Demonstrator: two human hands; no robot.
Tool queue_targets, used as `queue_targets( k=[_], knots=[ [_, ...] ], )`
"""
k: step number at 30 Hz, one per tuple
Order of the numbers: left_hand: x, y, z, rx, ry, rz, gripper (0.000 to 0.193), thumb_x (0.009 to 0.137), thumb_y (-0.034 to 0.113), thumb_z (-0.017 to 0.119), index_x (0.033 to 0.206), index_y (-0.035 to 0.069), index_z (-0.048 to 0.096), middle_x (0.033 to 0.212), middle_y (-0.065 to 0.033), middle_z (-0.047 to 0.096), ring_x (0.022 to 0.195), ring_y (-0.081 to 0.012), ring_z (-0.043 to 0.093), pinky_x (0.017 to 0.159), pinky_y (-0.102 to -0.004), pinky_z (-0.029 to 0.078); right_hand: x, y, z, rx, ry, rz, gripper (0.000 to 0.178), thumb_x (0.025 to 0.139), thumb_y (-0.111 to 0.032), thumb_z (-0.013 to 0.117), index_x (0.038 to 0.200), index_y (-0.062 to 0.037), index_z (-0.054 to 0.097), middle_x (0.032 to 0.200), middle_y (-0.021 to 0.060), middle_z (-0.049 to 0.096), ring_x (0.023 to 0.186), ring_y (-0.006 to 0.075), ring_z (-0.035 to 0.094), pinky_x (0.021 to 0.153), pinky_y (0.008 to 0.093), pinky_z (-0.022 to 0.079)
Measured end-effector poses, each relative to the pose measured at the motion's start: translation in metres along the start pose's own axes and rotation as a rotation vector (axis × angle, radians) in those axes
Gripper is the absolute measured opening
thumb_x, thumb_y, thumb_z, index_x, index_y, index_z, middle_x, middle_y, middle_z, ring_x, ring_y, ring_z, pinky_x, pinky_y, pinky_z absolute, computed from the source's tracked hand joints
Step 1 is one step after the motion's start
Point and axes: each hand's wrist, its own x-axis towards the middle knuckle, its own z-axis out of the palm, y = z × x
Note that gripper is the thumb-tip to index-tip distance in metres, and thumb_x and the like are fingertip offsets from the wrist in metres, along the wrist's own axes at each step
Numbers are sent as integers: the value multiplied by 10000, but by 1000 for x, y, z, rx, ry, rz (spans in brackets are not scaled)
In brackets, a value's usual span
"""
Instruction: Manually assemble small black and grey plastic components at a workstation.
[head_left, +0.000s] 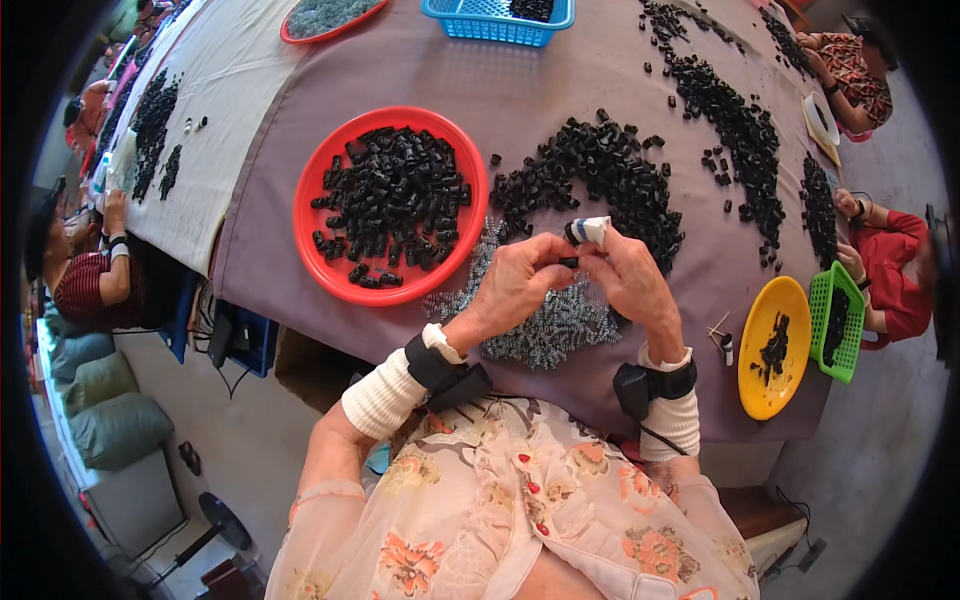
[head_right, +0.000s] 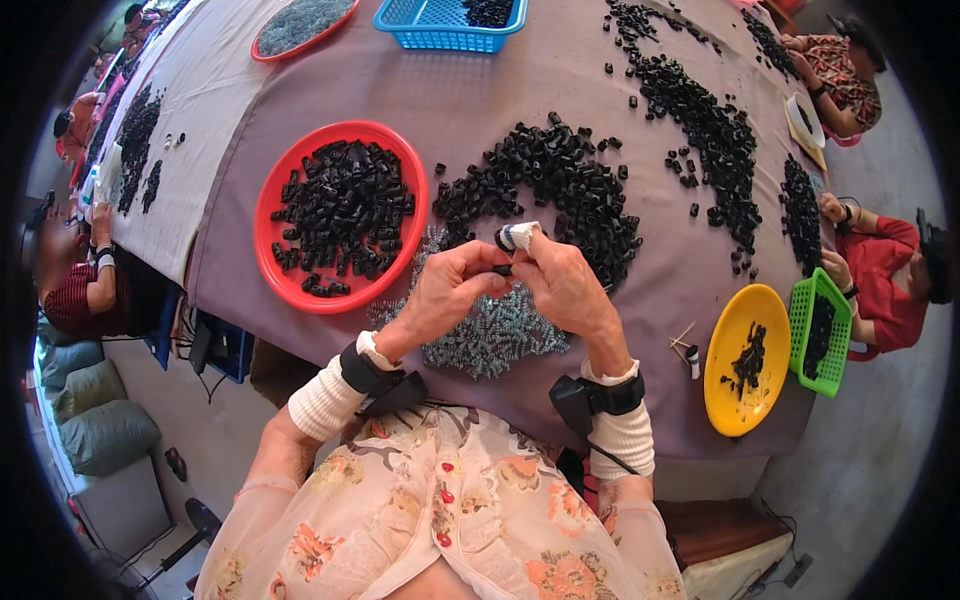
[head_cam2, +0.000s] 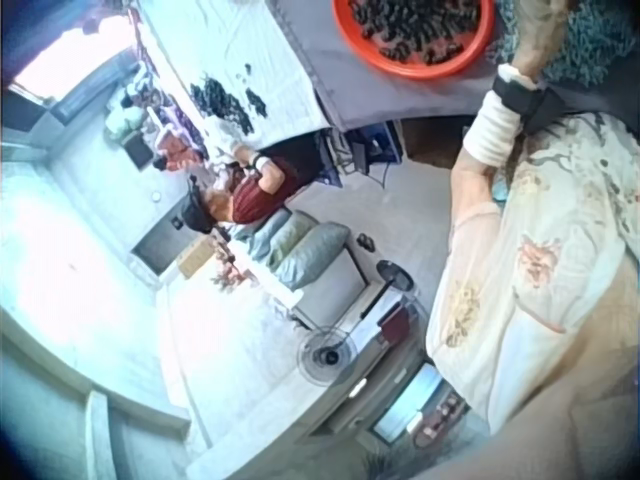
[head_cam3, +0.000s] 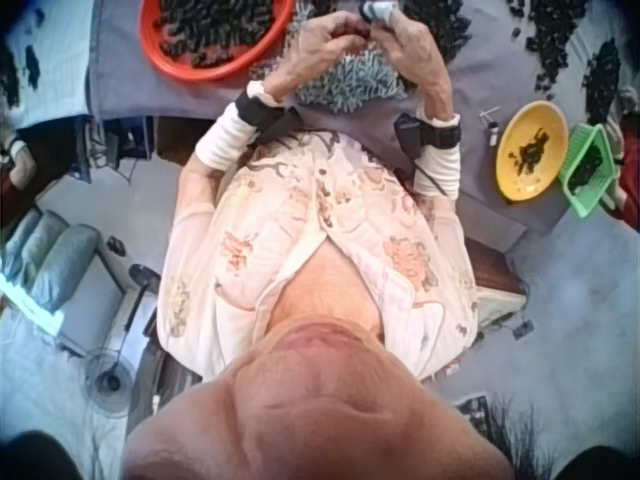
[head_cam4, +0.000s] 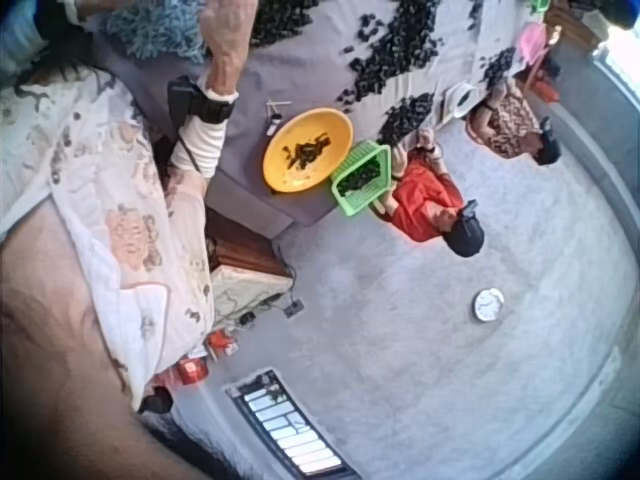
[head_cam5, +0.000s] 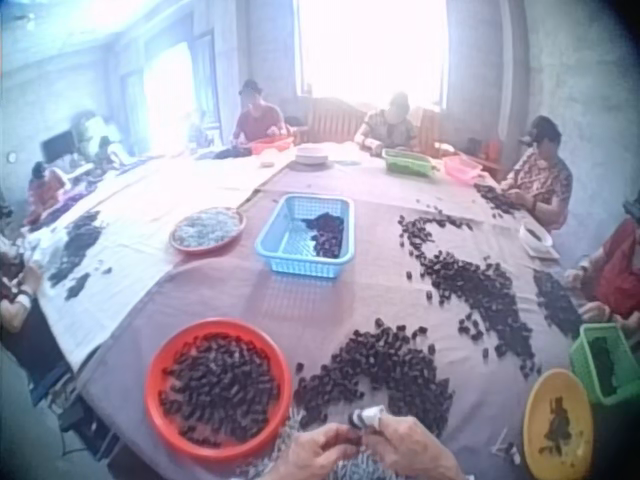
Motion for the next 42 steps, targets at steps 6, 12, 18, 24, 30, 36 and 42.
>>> queue_targets(
  k=[6, 12, 18, 24, 30, 36, 42],
  knots=[
    [2, -11, -4, -113, 0, -74, 135, 876, -11, 569, 1010, -17, 575, 927, -62, 662, 851, -98, 630, 759, -249, 524, 6, 12, 1, 35, 16, 47, 212, 806, 35, 591, 1012, 22, 545, 779, 159, 633, 711, 315, 652, 624, 334, 496],
    [16, 0, -18, -300, 70, -51, 140, 893, 11, 580, 1032, 6, 577, 952, -62, 659, 848, -117, 633, 743, -259, 530, 36, 38, -7, -495, 264, -93, 100, 799, -93, 619, 823, -12, 565, 758, 135, 585, 664, 326, 621, 574, 418, 484],
    [25, 17, -35, -291, 155, -5, 172, 881, 57, 618, 1042, 2, 593, 934, -72, 673, 783, -108, 633, 730, -261, 529, 55, 52, 9, -837, 147, -73, 26, 785, -57, 582, 811, -57, 586, 743, 110, 610, 675, 302, 638, 584, 391, 510],
    [28, 23, -39, -366, 185, -55, 180, 883, 69, 621, 1051, 8, 594, 943, -82, 674, 786, -118, 638, 737, -265, 529, 50, 47, 2, -776, 97, -123, 81, 763, -84, 616, 803, -44, 559, 732, 107, 603, 665, 313, 604, 621, 387, 465],
    [35, 17, -33, -375, 169, -104, 193, 890, 80, 621, 1064, 5, 585, 947, -74, 670, 822, -128, 642, 746, -272, 535, 46, 13, -12, -481, 126, -225, 166, 734, -107, 669, 762, -27, 526, 705, 117, 567, 670, 308, 553, 651, 390, 408],
    [38, 22, -29, -496, 94, -80, 182, 898, 67, 604, 1065, -2, 576, 936, -75, 656, 829, -147, 651, 764, -277, 545, 50, -4, -14, -419, 171, -323, 127, 754, -82, 664, 784, -15, 560, 740, 111, 592, 688, 306, 558, 667, 375, 417],
    [42, 30, -26, -651, 114, -23, 174, 900, 43, 588, 1064, -11, 573, 946, -93, 648, 807, -163, 657, 767, -289, 556, 49, 2, -1, -311, 340, -307, 133, 799, -89, 658, 867, 12, 606, 808, 135, 623, 761, 331, 579, 706, 387, 452]
  ],
)
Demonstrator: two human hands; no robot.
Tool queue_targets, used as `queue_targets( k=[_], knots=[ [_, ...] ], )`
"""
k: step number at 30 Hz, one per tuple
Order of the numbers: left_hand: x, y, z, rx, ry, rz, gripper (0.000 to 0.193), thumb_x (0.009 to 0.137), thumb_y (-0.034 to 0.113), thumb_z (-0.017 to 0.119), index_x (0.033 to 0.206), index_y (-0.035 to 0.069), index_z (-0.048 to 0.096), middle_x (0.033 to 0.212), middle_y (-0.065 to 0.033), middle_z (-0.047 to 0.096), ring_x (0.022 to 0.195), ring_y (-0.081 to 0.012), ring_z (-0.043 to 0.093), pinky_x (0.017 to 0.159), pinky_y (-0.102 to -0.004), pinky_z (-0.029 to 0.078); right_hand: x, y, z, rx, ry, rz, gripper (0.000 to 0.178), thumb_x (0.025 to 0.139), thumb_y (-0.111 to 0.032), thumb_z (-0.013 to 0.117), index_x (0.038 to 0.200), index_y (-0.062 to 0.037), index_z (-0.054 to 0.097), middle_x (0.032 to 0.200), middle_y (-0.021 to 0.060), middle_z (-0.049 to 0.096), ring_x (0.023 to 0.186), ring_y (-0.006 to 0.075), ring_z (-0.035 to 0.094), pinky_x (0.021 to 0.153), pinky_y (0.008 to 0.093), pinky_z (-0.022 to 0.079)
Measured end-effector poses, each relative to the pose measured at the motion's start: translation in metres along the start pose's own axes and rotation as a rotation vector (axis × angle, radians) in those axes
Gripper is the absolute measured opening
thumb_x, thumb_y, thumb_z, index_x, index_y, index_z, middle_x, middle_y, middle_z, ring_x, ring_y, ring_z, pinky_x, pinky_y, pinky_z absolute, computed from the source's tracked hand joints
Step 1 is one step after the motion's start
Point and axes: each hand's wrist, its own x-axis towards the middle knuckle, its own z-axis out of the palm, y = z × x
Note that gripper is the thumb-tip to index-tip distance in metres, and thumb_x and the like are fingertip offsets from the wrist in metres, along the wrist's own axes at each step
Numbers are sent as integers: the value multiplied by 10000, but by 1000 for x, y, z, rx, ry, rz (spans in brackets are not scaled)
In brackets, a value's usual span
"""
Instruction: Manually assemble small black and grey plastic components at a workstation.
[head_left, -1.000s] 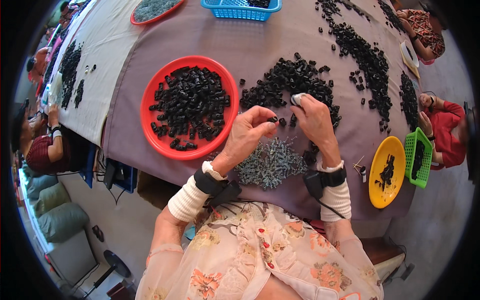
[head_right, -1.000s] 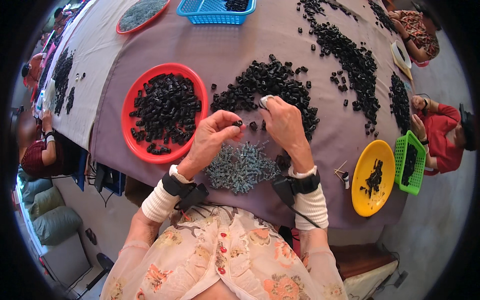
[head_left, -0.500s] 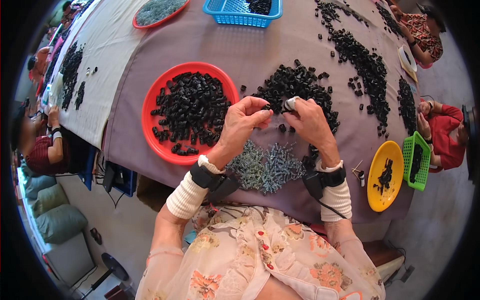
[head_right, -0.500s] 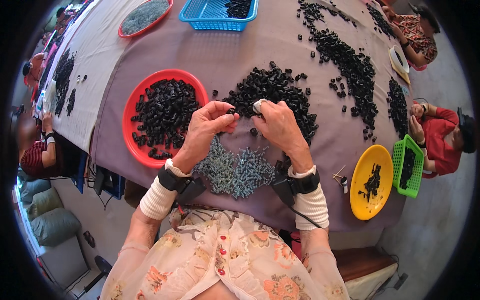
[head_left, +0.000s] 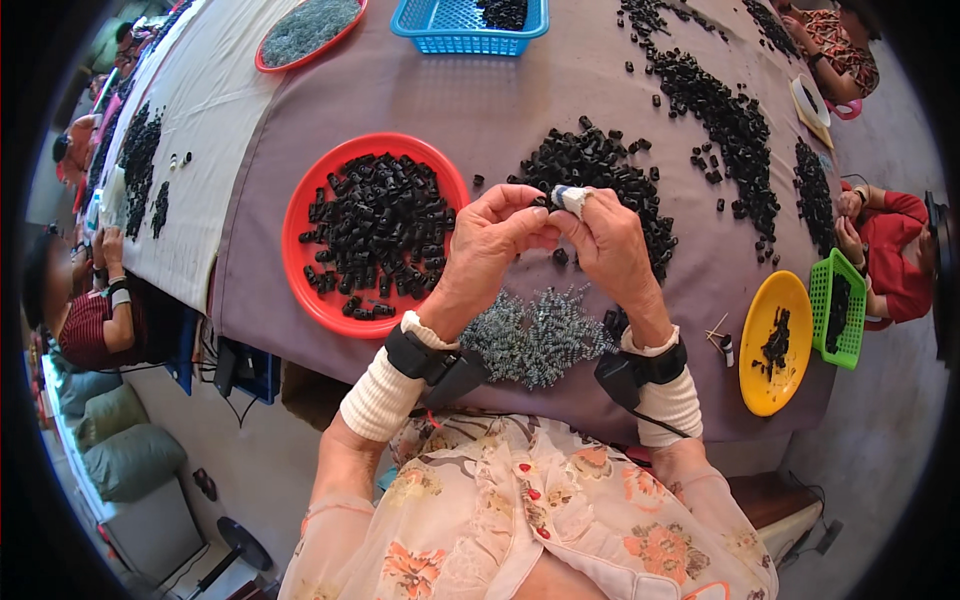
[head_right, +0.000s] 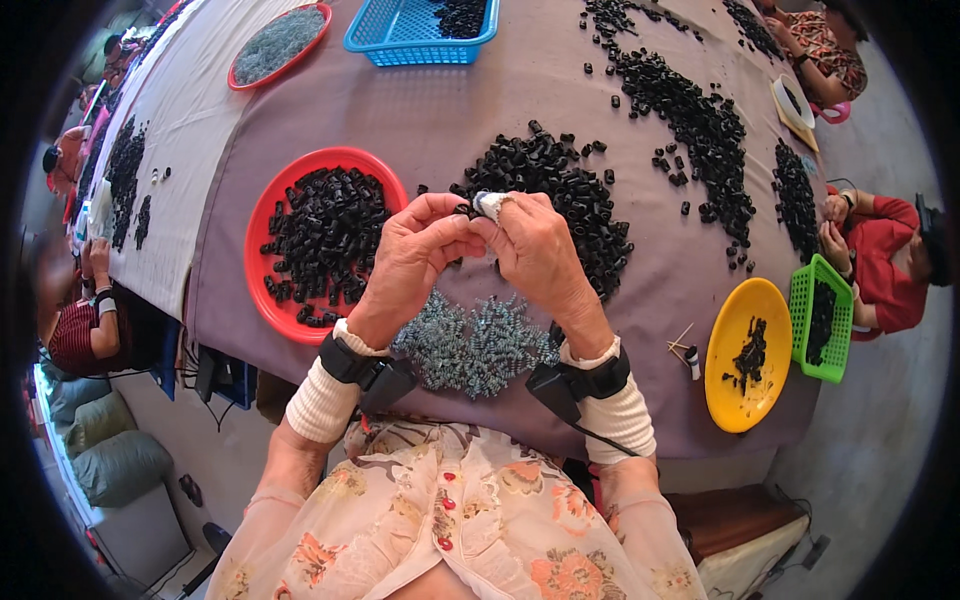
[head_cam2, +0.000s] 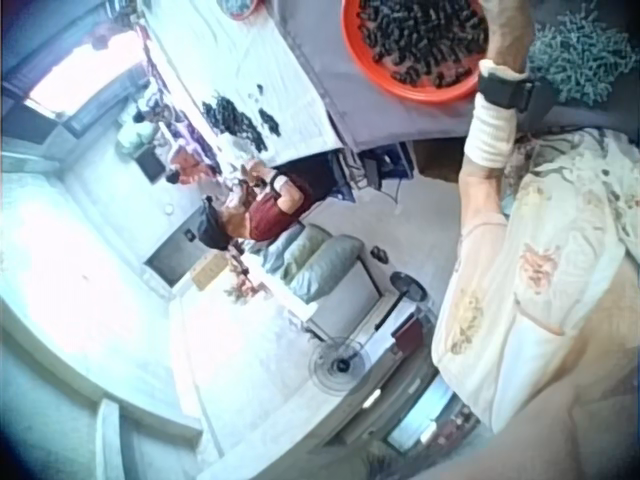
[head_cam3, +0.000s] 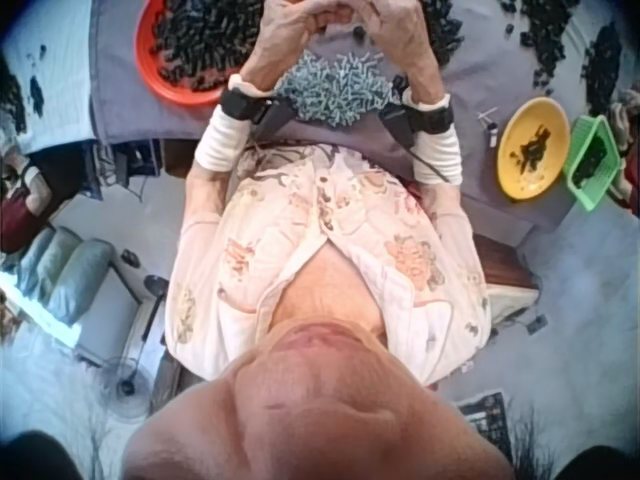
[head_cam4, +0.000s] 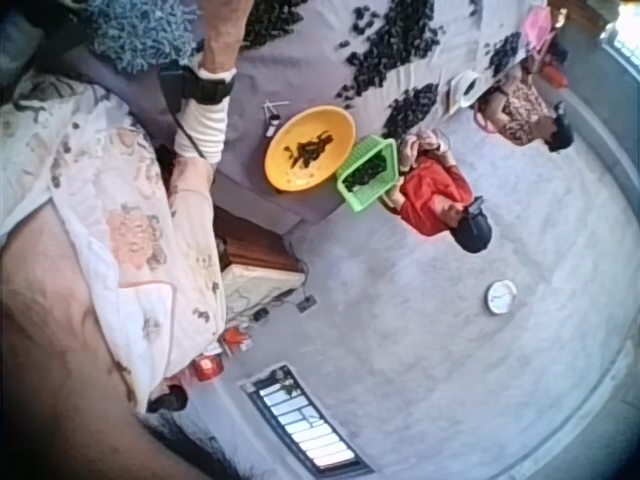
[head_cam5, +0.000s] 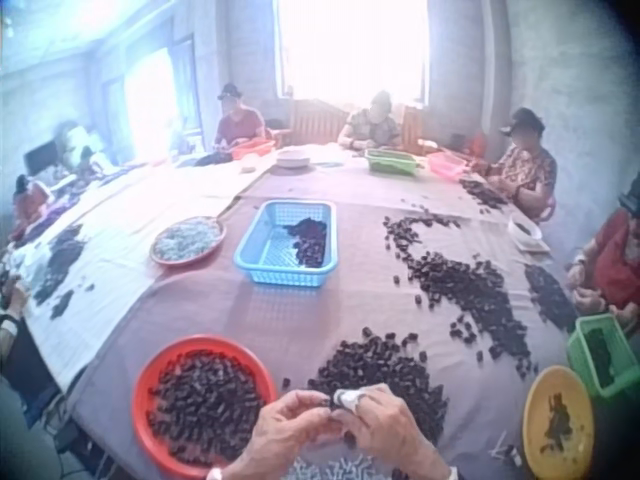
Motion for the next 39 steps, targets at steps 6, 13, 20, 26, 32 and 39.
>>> queue_targets(
  k=[6, 13, 20, 26, 32, 39],
  knots=[
    [-1, 3, 2, 57, -19, 62, 179, 903, 38, 589, 1074, -11, 572, 946, -92, 660, 820, -157, 660, 760, -285, 557, 3, -3, -9, -52, 54, -77, 172, 774, -91, 694, 876, 25, 619, 808, 133, 622, 772, 324, 583, 719, 384, 465],
    [-3, 6, 10, 275, 9, 185, 227, 893, 54, 621, 1107, -17, 596, 923, -69, 681, 811, -112, 651, 745, -240, 534, 15, -7, -19, -76, 81, -121, 190, 741, -75, 723, 864, 25, 618, 765, 114, 601, 749, 299, 571, 713, 380, 451],
    [-2, 6, 10, 331, 20, 208, 219, 899, 55, 616, 1105, -19, 605, 919, -58, 679, 807, -91, 639, 741, -222, 522, 18, -10, -20, -141, 35, -145, 178, 748, -70, 716, 858, 20, 610, 750, 110, 572, 719, 296, 539, 707, 378, 432],
    [-1, 6, 12, 397, 39, 228, 196, 896, 23, 601, 1087, -24, 611, 910, -42, 672, 796, -74, 623, 730, -210, 513, 18, -11, -20, -147, 24, -162, 175, 747, -61, 710, 860, 25, 608, 765, 116, 574, 733, 295, 540, 712, 377, 435],
    [-1, 4, 11, 435, 51, 302, 195, 876, -6, 605, 1069, -6, 633, 896, -28, 670, 787, -65, 612, 713, -198, 499, 16, -14, -20, -223, 15, -179, 183, 745, -61, 698, 878, 30, 610, 779, 115, 583, 756, 285, 554, 768, 384, 428],
    [-2, 6, 15, 448, 65, 263, 214, 854, -4, 632, 1068, -7, 649, 867, -24, 676, 762, -57, 600, 697, -191, 484, 13, -18, -19, -357, 14, -185, 158, 798, -90, 646, 896, 27, 605, 829, 121, 587, 820, 282, 559, 820, 394, 411]
  ],
)
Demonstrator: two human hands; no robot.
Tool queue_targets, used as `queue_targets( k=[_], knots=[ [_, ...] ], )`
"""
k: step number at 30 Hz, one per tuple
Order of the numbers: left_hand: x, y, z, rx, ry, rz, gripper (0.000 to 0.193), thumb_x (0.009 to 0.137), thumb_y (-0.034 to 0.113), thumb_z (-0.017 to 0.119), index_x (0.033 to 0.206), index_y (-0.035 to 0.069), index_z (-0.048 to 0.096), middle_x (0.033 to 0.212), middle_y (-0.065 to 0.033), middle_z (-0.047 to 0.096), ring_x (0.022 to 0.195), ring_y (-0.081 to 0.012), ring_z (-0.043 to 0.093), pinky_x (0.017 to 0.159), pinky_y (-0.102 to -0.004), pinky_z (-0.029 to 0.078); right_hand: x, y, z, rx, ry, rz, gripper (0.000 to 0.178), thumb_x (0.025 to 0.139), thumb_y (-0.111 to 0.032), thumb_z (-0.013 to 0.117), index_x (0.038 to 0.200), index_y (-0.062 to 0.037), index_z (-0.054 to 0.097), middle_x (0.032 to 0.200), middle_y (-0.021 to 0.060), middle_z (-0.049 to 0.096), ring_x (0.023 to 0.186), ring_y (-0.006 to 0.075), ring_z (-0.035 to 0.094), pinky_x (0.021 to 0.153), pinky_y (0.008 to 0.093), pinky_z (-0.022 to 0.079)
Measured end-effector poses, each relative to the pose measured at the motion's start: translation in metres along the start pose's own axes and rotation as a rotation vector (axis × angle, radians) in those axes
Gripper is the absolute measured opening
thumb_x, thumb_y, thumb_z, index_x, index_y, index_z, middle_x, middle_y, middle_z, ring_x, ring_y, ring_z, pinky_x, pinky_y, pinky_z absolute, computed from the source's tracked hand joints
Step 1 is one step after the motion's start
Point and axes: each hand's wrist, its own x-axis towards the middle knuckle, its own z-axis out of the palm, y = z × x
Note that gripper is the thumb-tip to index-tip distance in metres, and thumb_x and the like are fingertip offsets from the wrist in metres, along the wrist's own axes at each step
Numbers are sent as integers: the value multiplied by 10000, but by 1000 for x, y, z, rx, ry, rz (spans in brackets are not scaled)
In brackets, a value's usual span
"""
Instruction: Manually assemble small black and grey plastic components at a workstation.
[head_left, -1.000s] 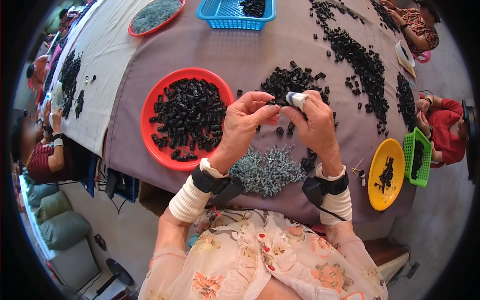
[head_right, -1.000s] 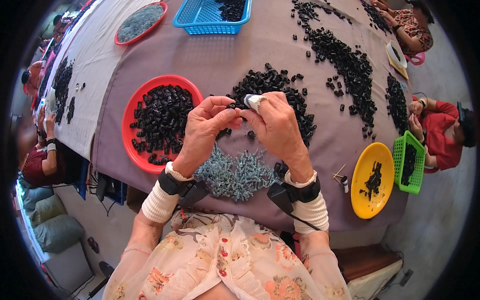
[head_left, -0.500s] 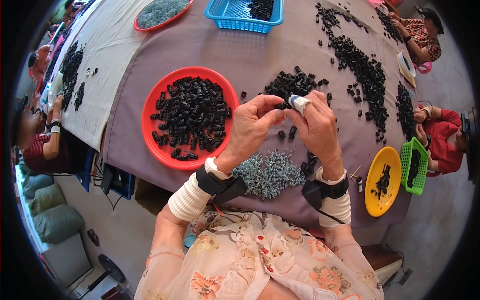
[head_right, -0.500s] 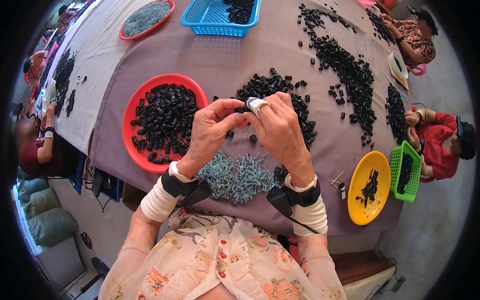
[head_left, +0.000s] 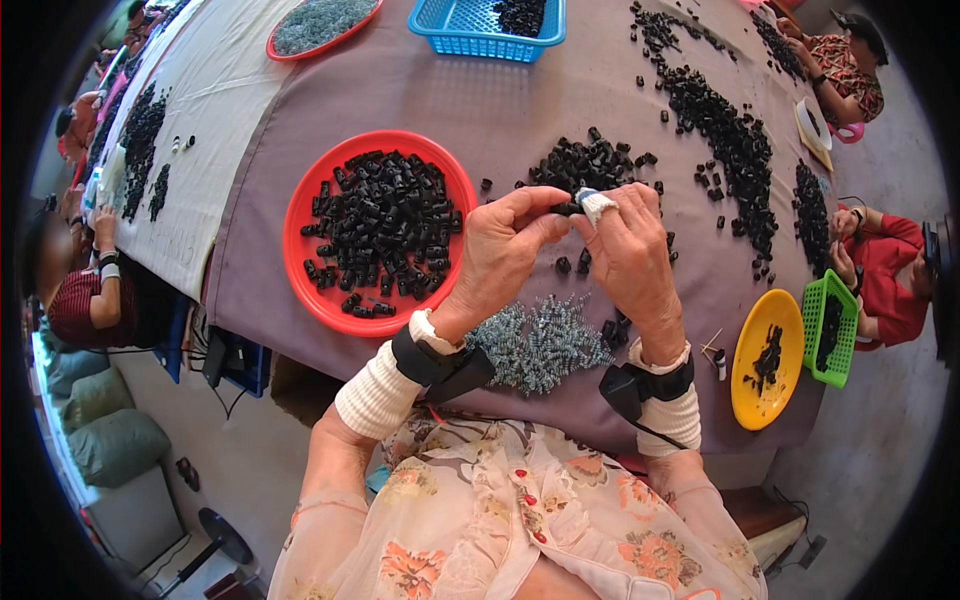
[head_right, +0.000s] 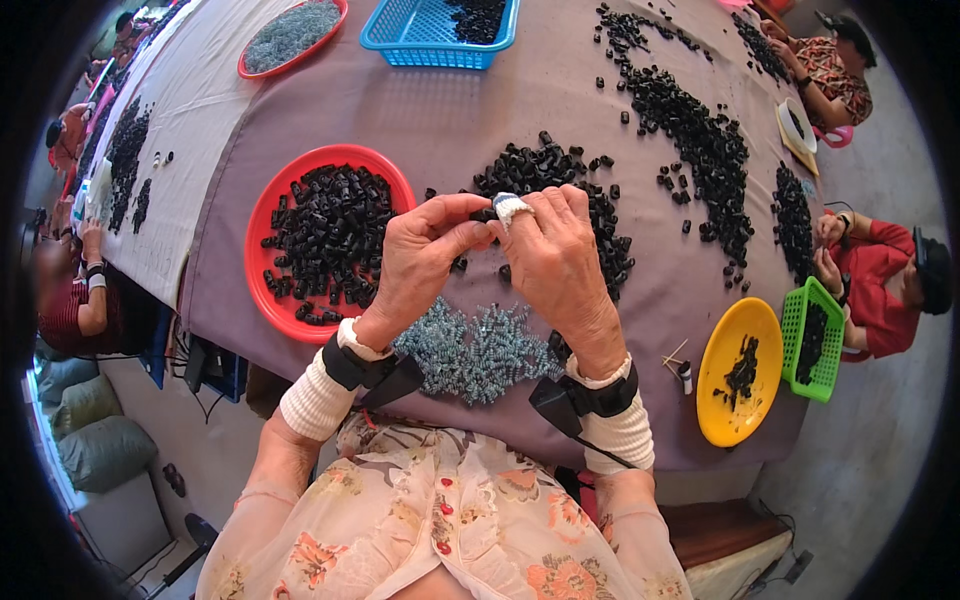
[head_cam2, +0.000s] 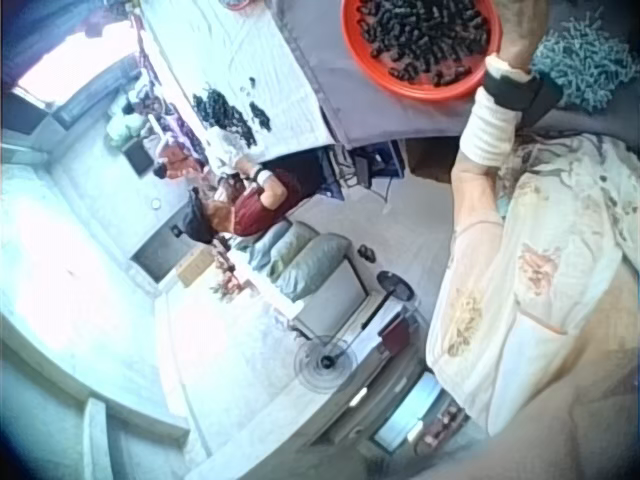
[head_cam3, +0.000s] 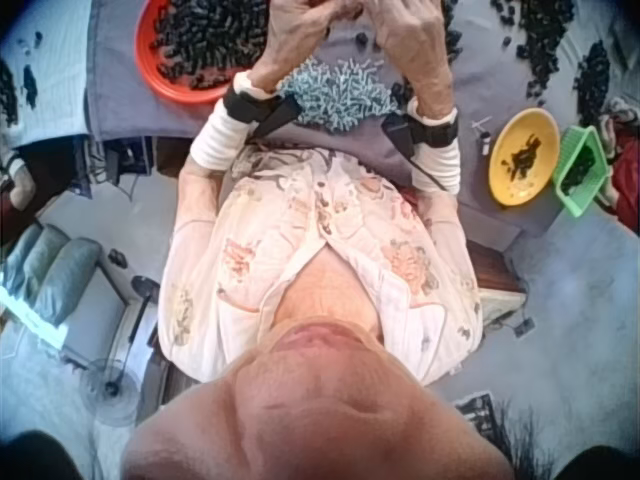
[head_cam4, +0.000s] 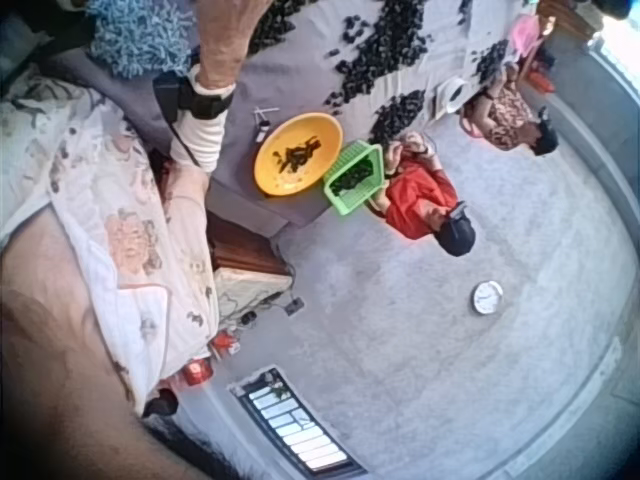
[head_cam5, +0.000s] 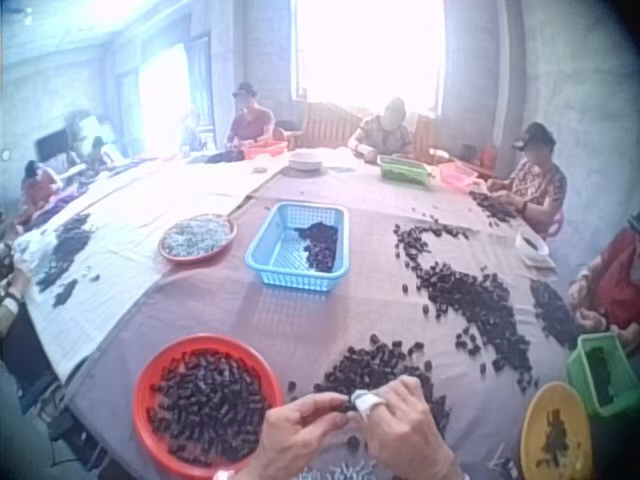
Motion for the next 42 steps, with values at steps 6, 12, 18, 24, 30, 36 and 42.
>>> queue_targets(
  k=[6, 12, 18, 24, 30, 36, 42],
  knots=[
    [0, -2, 0, 6, 9, 21, 219, 845, -11, 632, 1063, -19, 657, 875, -37, 682, 757, -67, 608, 701, -195, 489, -4, 0, 1, -43, -20, -9, 132, 805, -88, 629, 866, 22, 589, 847, 131, 567, 848, 286, 543, 810, 399, 410],
    [-2, -4, 4, -14, 20, -8, 217, 834, -24, 631, 1048, -22, 669, 876, -49, 686, 761, -81, 621, 707, -202, 496, -8, 3, 5, -1, -43, -5, 104, 792, -61, 620, 817, 14, 553, 807, 134, 538, 813, 293, 526, 779, 397, 418],
    [-2, -9, 6, -5, 34, 49, 221, 826, -47, 622, 1038, -20, 677, 874, -54, 687, 762, -86, 626, 710, -203, 499, -10, 7, 5, 64, -56, -23, 100, 775, -34, 614, 799, 19, 533, 790, 139, 525, 791, 296, 519, 755, 395, 422],
    [-2, -9, 0, 33, -2, 17, 219, 823, -48, 619, 1032, -18, 680, 865, -57, 690, 759, -86, 627, 710, -201, 496, -9, 7, 1, 115, -116, -18, 84, 748, 3, 599, 789, 22, 528, 767, 133, 519, 782, 296, 521, 750, 389, 425],
    [-3, -3, -2, 101, -21, -19, 214, 808, -40, 627, 1013, -25, 686, 854, -54, 688, 749, -74, 621, 694, -194, 485, -10, 8, 1, 155, -147, -37, 79, 741, 11, 597, 782, 17, 530, 757, 124, 518, 787, 290, 522, 755, 386, 424],
    [-2, 1, -6, 174, -41, -27, 213, 793, -46, 628, 997, -30, 689, 815, -46, 683, 727, -72, 612, 685, -196, 483, -12, 10, 3, 136, -173, -60, 78, 736, 14, 599, 780, 15, 534, 757, 122, 519, 786, 284, 520, 761, 379, 421],
    [-2, -4, -8, 65, -78, -121, 198, 818, -21, 630, 1009, -34, 680, 814, -55, 681, 725, -87, 616, 687, -212, 492, -14, 13, 5, 165, -193, -61, 73, 735, 3, 610, 770, 7, 547, 755, 117, 534, 782, 283, 533, 759, 377, 418]
  ],
)
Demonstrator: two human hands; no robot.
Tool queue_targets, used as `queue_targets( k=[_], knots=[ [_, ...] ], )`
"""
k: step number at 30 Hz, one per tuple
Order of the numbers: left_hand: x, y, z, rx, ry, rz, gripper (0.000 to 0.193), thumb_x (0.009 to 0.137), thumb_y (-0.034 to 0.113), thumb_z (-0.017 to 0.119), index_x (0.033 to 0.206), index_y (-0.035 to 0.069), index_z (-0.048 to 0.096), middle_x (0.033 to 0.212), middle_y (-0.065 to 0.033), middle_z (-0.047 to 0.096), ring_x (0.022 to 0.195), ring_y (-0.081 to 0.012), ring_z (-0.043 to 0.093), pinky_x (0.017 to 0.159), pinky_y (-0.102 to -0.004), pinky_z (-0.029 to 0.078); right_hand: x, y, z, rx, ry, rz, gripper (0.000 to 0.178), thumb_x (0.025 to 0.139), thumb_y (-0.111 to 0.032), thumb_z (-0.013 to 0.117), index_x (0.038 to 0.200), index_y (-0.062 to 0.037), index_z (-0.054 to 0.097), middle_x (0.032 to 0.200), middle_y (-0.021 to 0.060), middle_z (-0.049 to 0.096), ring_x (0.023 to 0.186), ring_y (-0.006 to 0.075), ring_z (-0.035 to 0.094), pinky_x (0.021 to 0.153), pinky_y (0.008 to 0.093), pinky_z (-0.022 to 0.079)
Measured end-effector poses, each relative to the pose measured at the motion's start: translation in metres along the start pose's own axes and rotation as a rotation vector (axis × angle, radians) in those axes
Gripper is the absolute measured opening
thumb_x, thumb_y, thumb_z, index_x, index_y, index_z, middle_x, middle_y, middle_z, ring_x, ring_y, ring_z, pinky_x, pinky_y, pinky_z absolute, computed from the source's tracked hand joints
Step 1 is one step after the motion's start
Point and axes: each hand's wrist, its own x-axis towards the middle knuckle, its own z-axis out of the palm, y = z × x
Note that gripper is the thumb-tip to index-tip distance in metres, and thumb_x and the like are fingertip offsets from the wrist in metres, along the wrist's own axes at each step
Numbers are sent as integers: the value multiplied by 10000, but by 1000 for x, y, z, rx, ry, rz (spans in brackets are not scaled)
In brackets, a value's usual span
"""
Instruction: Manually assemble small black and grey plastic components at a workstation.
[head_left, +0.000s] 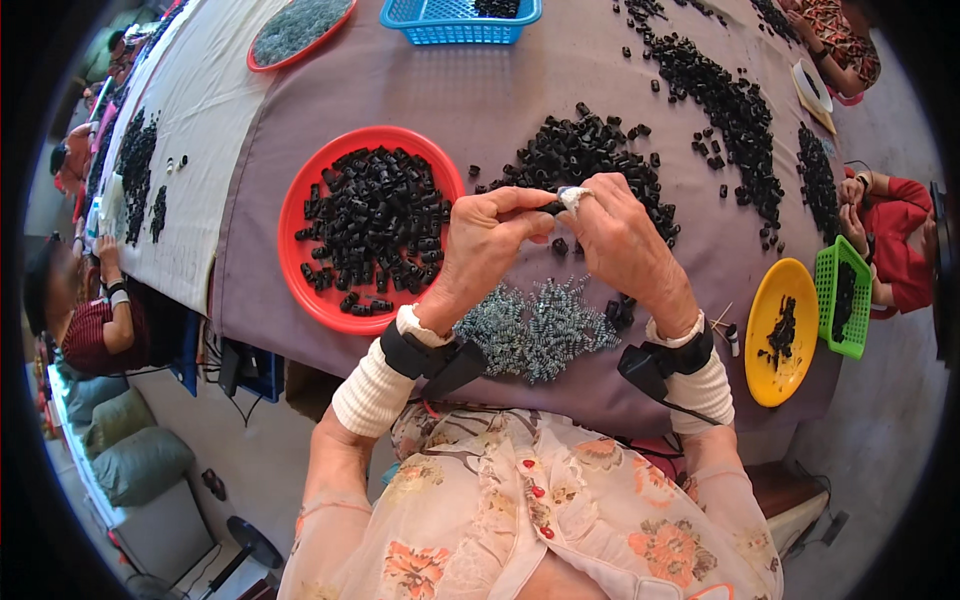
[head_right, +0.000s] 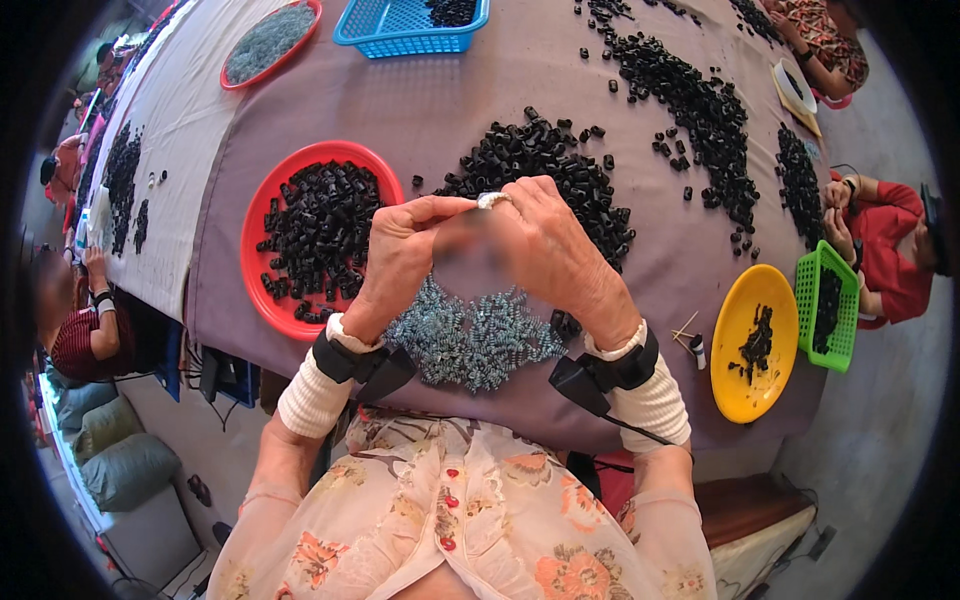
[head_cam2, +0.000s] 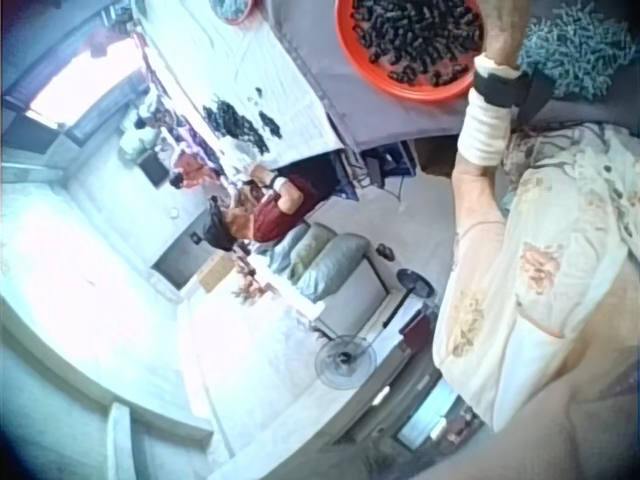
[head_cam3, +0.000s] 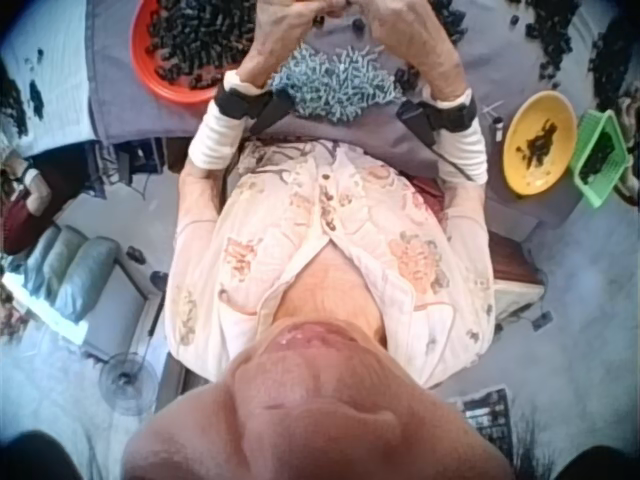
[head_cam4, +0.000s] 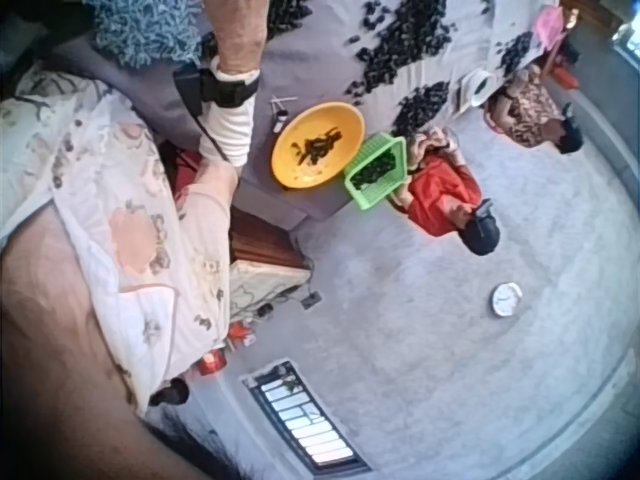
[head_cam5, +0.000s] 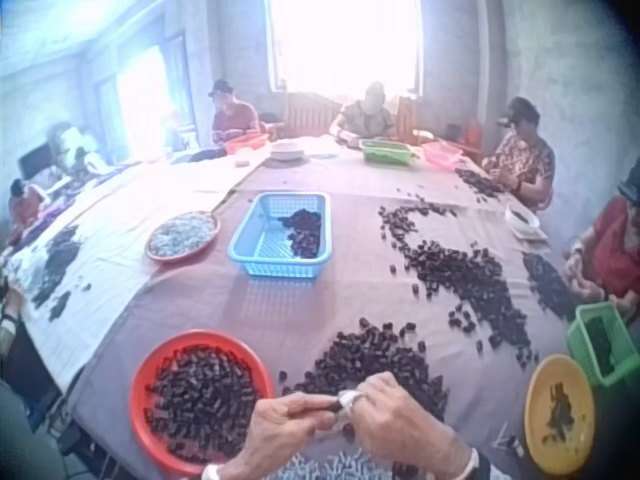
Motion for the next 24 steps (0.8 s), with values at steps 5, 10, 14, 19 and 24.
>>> queue_targets(
  k=[5, 10, 14, 19, 24],
  knots=[
    [-1, 0, 5, -81, 8, 10, 203, 856, 0, 613, 1050, -38, 661, 846, -66, 682, 743, -102, 625, 699, -223, 503, 1, -4, 1, 13, 89, 54, 75, 754, -24, 626, 770, 7, 559, 739, 107, 547, 763, 285, 547, 754, 381, 417],
    [-3, -1, 2, -228, 16, -57, 194, 874, 3, 598, 1054, -40, 654, 894, -88, 682, 765, -128, 643, 728, -252, 532, 1, -3, 5, 53, 137, 62, 96, 795, -53, 625, 774, 10, 556, 741, 107, 542, 755, 284, 541, 749, 384, 412],
    [-5, -2, 0, -290, -6, -84, 189, 876, 8, 599, 1050, -41, 654, 901, -94, 682, 771, -134, 647, 738, -261, 538, 1, -1, -1, 61, 79, 32, 95, 796, -55, 621, 767, 5, 552, 755, 111, 538, 760, 280, 535, 753, 386, 408],
    [-8, 1, -1, -164, 13, -42, 192, 856, -22, 603, 1037, -46, 662, 886, -97, 684, 771, -132, 652, 735, -250, 534, 4, 2, -1, -16, 28, -63, 62, 732, -25, 598, 754, -8, 542, 771, 113, 543, 771, 272, 535, 773, 379, 419],
    [-11, -5, 3, -64, 73, 51, 210, 830, -54, 607, 1029, -38, 672, 867, -77, 680, 762, -112, 640, 725, -231, 520, 2, -1, 1, -2, 24, -52, 65, 709, -12, 587, 754, 3, 543, 780, 113, 549, 785, 276, 541, 779, 373, 431]
  ],
)
